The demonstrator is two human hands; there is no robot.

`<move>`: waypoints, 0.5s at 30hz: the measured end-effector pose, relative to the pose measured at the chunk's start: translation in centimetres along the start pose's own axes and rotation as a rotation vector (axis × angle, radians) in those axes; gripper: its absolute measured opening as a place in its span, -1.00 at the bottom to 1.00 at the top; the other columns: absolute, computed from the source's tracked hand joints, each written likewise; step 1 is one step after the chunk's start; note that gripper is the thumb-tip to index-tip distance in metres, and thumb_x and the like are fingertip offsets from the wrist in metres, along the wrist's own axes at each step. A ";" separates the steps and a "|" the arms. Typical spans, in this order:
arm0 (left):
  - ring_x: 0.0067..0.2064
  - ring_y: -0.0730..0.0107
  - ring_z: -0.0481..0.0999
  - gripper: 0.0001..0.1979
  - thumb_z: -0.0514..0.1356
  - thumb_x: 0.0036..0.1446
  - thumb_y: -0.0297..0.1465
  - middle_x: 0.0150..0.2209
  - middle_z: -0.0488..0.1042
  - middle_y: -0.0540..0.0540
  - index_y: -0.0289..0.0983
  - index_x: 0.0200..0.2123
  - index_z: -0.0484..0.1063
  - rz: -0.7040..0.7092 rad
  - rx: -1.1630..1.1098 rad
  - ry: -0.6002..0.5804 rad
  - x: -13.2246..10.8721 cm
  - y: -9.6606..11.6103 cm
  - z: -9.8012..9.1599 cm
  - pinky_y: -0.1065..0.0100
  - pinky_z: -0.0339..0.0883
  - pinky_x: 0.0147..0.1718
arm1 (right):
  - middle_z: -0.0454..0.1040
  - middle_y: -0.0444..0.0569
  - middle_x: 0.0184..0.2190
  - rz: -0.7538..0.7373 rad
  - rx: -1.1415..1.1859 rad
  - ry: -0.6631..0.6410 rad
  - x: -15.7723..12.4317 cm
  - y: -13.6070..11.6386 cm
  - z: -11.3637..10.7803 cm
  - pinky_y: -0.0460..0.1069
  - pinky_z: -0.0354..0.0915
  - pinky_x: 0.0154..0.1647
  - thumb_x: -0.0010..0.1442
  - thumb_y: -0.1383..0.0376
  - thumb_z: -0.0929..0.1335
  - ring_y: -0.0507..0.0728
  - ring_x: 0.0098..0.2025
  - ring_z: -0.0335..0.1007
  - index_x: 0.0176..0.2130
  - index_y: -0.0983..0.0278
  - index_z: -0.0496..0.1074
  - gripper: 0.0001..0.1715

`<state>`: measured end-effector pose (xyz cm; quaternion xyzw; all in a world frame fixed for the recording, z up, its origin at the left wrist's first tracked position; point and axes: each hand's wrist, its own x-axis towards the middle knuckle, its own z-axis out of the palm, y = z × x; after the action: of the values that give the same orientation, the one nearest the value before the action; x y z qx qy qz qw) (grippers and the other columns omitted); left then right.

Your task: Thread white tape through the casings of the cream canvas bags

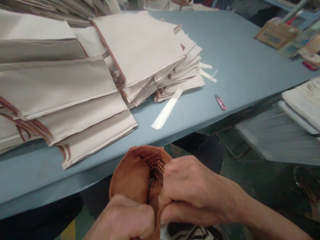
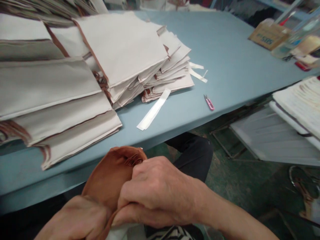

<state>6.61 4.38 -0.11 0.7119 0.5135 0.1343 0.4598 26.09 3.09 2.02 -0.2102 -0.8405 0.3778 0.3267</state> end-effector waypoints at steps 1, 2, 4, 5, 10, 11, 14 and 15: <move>0.00 0.03 0.65 -0.87 0.22 0.26 -0.41 -0.27 0.62 -0.01 -0.10 -0.35 0.53 0.057 0.064 -0.020 0.1 0.1 -0.2 0.16 0.60 -0.13 | 0.54 -0.18 -0.52 0.010 -0.008 0.002 0.1 0.0 -0.1 -0.02 0.28 -0.31 0.62 0.11 0.30 0.04 -0.45 0.41 -0.35 0.25 0.48 -0.50; 0.01 0.03 0.65 -0.86 0.19 0.25 -0.44 -0.23 0.64 -0.01 -0.12 -0.32 0.53 0.116 0.145 -0.042 0.2 0.2 -0.4 0.09 0.58 -0.01 | 0.55 -0.17 -0.52 0.016 -0.019 0.003 0.2 -0.1 -0.2 -0.01 0.29 -0.31 0.63 0.12 0.29 0.04 -0.43 0.42 -0.35 0.25 0.49 -0.50; 0.00 0.01 0.65 -0.81 0.13 0.25 -0.51 -0.19 0.65 -0.03 -0.16 -0.28 0.52 0.212 0.295 -0.070 0.5 0.2 -1.0 -0.05 0.49 0.15 | 0.57 -0.16 -0.49 0.007 -0.012 0.009 0.7 -0.2 -0.3 -0.02 0.32 -0.27 0.62 0.14 0.31 0.05 -0.40 0.46 -0.34 0.25 0.49 -0.53; 0.00 0.01 0.66 -0.78 0.10 0.24 -0.54 -0.18 0.65 -0.04 -0.17 -0.27 0.52 0.233 0.321 -0.070 0.8 0.1 -1.3 -0.08 0.47 0.18 | 0.59 -0.15 -0.47 -0.009 0.020 0.020 1.0 -0.2 -0.2 -0.03 0.35 -0.23 0.60 0.16 0.33 0.04 -0.37 0.49 -0.33 0.26 0.48 -0.56; -0.05 0.05 0.68 -0.79 0.17 0.43 -0.39 -0.21 0.66 -0.07 -0.08 -0.22 0.61 0.167 0.054 -0.087 0.7 -1.2 -1.1 0.15 0.64 -0.14 | 0.72 0.01 -0.17 0.074 0.156 0.297 1.2 1.4 0.8 -0.01 0.46 0.07 0.45 0.14 0.50 0.08 -0.08 0.66 -0.24 0.26 0.50 -0.72; -0.05 0.08 0.67 -0.83 0.21 0.46 -0.32 -0.16 0.67 -0.09 -0.07 -0.17 0.63 0.159 0.022 -0.104 0.1 -1.3 -0.8 0.19 0.65 -0.18 | 0.72 0.05 -0.11 0.151 0.178 0.382 0.8 2.0 1.3 0.01 0.47 0.09 0.46 0.11 0.49 0.11 -0.04 0.66 -0.21 0.26 0.52 -0.71; 0.04 0.18 0.64 -0.79 0.29 0.48 -0.22 0.16 0.60 -0.19 -0.08 0.10 0.58 0.179 -0.018 -0.184 -3.3 -0.4 -0.1 0.15 0.64 -0.05 | 0.71 0.07 -0.10 0.427 0.343 0.547 -1.2 4.4 3.5 0.04 0.51 0.05 0.53 -0.06 0.36 0.16 -0.03 0.66 -0.15 0.24 0.54 -0.56; 0.08 0.15 0.63 -0.74 0.29 0.48 -0.22 0.21 0.57 -0.20 -0.11 0.15 0.56 0.192 -0.032 -0.219 -4.7 0.1 0.1 0.09 0.64 0.02 | 0.70 0.08 -0.10 0.503 0.365 0.546 -1.9 5.2 4.2 0.05 0.53 0.03 0.52 -0.11 0.34 0.18 -0.04 0.66 -0.12 0.25 0.54 -0.50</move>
<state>4.73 0.30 1.25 0.7608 0.3876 0.1074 0.5094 24.99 3.08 -4.87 -0.4401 -0.5646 0.5192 0.4669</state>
